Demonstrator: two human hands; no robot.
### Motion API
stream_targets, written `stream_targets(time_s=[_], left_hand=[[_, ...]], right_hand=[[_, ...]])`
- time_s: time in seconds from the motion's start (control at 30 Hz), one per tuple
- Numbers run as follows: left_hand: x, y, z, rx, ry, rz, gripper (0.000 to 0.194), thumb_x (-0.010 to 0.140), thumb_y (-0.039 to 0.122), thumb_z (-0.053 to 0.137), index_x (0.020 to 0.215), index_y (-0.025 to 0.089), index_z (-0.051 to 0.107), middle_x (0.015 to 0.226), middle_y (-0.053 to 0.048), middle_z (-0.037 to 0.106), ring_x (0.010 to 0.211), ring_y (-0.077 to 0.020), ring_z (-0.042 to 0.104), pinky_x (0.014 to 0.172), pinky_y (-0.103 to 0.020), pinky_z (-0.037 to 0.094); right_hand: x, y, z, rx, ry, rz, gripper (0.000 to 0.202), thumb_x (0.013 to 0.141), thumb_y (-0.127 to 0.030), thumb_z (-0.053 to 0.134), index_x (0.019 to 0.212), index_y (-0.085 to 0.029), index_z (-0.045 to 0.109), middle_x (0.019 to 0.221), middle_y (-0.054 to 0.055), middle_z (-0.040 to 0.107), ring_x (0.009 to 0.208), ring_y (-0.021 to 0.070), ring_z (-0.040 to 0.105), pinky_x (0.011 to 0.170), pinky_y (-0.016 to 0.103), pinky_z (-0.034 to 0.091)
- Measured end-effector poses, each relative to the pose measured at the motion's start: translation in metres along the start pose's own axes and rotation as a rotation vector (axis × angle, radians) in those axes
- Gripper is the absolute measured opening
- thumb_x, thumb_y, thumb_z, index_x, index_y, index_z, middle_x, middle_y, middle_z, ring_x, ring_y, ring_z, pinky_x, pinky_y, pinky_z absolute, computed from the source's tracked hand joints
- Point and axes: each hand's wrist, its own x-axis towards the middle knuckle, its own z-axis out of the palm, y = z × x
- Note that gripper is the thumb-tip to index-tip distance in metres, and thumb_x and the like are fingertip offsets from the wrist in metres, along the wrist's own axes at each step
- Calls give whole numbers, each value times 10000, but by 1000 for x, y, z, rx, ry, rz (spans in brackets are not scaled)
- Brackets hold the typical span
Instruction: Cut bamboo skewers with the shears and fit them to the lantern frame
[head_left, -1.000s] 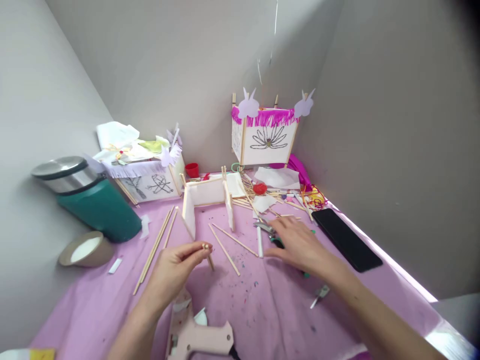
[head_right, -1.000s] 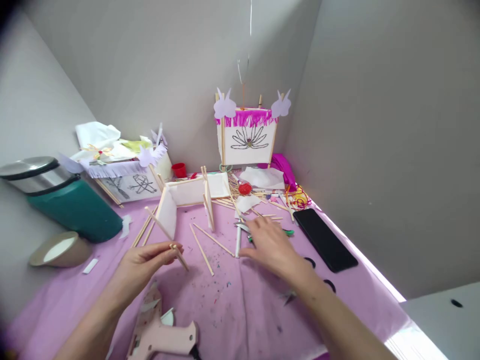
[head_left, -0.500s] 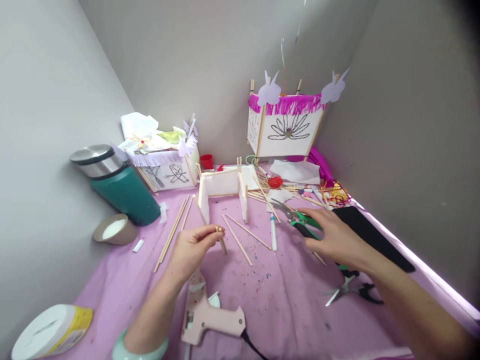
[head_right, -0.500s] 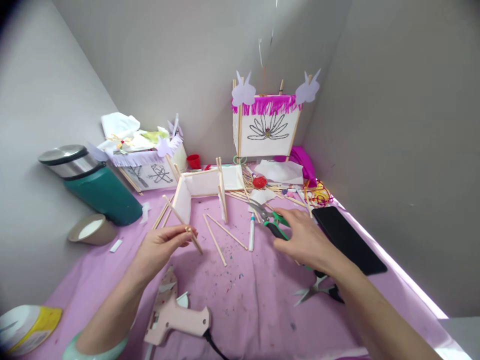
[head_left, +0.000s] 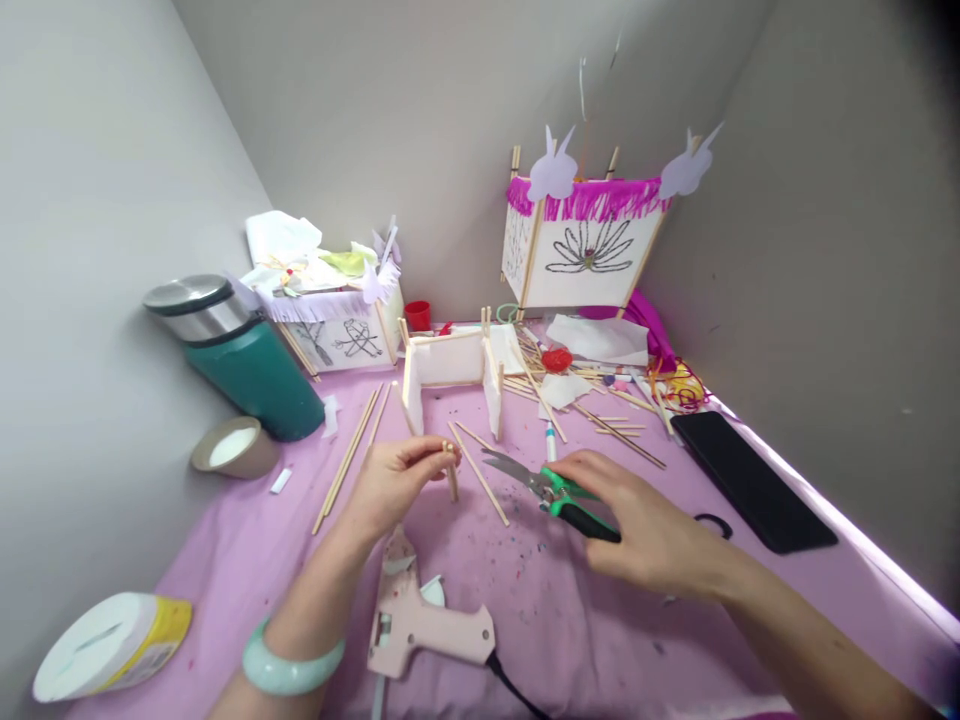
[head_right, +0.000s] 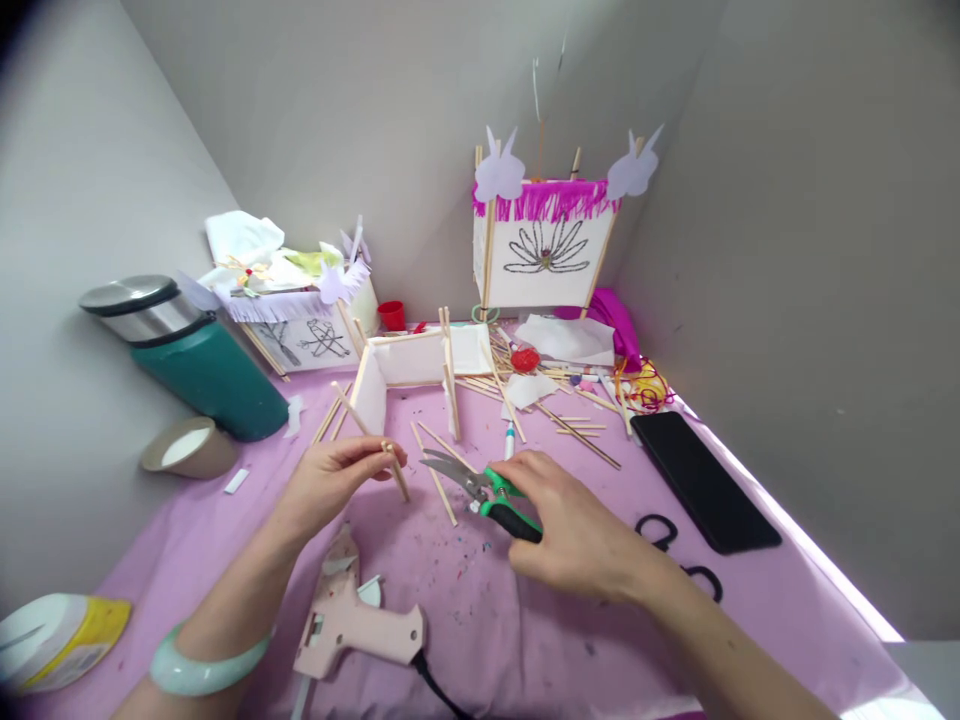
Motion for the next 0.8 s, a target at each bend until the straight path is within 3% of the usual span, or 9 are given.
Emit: stream_targets(time_s=[0.13,0.27,0.47,0.63,0.8], left_hand=[[-14,7,-4,-113,170,-14,184,740,319,687,819,154,712,793,-51,728,738,-144,664,697,-243,550],[-32,14,-9,-400,415,-50,232,723,331,717,850,144,661,824,-51,718,759,-150,677,679,-239,563],[-41,18,-10,-860,546,-168,53,804,107,585,803,136,629,807,-40,703,698,-115,680,672,-219,579],[-41,26,-6,-946,662,-292,200,864,23,430,889,107,610,773,-73,701,660,-118,689,600,-191,582],[-43,19,-4,-998,656,-275,257,860,47,444,1041,130,606,829,-71,713,736,-129,701,663,-206,596]], right_hand=[[-2,2,8,76,-8,107,562,607,-121,536,1161,-195,587,1105,85,577,996,258,541,890,416,434],[-8,-3,14,397,25,189,545,682,-199,524,1226,-208,552,1167,81,580,1072,274,526,912,415,424],[-8,-28,31,794,21,141,505,725,-322,561,1214,-202,539,1076,71,616,1026,258,561,888,394,449],[-7,-46,43,730,92,-2,494,736,-184,521,1227,-227,497,1089,55,607,1048,223,566,901,366,455],[-1,-60,49,453,280,-72,453,666,-147,529,1117,-181,522,1097,92,581,1020,241,568,865,358,478]])
